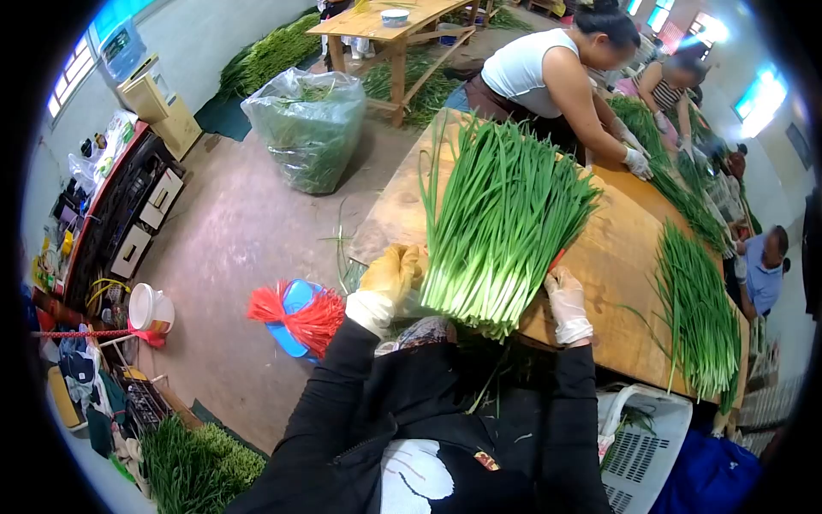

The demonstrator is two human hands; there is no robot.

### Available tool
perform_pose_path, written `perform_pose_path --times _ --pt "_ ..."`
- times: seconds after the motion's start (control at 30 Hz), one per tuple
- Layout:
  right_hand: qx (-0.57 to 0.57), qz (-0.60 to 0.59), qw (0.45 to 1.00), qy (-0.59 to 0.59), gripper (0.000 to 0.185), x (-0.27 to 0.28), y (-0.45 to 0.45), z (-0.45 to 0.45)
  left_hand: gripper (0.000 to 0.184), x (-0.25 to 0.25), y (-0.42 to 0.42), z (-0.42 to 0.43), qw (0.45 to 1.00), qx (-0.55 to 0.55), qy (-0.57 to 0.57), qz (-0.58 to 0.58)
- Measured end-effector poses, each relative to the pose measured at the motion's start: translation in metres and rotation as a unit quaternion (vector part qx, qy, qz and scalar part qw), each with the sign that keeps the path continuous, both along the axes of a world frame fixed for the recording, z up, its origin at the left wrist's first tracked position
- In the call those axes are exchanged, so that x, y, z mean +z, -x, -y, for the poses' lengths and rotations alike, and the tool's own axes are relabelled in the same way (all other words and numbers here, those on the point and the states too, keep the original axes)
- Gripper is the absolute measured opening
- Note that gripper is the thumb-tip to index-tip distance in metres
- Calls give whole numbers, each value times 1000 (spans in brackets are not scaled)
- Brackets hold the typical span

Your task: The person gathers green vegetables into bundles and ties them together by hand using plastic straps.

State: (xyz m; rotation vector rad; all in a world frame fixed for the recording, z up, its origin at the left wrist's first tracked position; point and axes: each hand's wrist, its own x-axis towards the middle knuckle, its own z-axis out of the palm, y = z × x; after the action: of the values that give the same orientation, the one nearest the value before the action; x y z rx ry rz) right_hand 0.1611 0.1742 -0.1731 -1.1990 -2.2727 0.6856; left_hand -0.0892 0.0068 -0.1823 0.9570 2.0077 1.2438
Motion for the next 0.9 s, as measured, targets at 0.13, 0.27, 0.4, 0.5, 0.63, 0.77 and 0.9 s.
perform_pose_path --times 0.13,0.27,0.4,0.5,0.63,0.77,0.9 --pt "-6 1 1000 -17 13 -5 0 0 46 -17 -3 -8 985 -69 -45 148" --pt "-15 5 1000 -12 11 -1 1 3 54 -17 -19 -20 977 -91 -67 178" --pt "-12 16 999 -28 12 -10 1 1 53 9 -66 -19 962 17 35 -270" --pt "-23 29 995 -91 15 -16 5 -1 48 6 -74 -19 907 54 21 -416" --pt "-28 11 997 -66 16 -15 5 -1 55 15 -34 -20 964 -7 41 -262" --pt "-16 -1 998 -56 14 -8 4 0 41 3 -21 -35 956 9 41 -289" --pt "-6 -16 1000 -26 14 -4 1 2 31 28 -12 -33 984 58 -21 -166"
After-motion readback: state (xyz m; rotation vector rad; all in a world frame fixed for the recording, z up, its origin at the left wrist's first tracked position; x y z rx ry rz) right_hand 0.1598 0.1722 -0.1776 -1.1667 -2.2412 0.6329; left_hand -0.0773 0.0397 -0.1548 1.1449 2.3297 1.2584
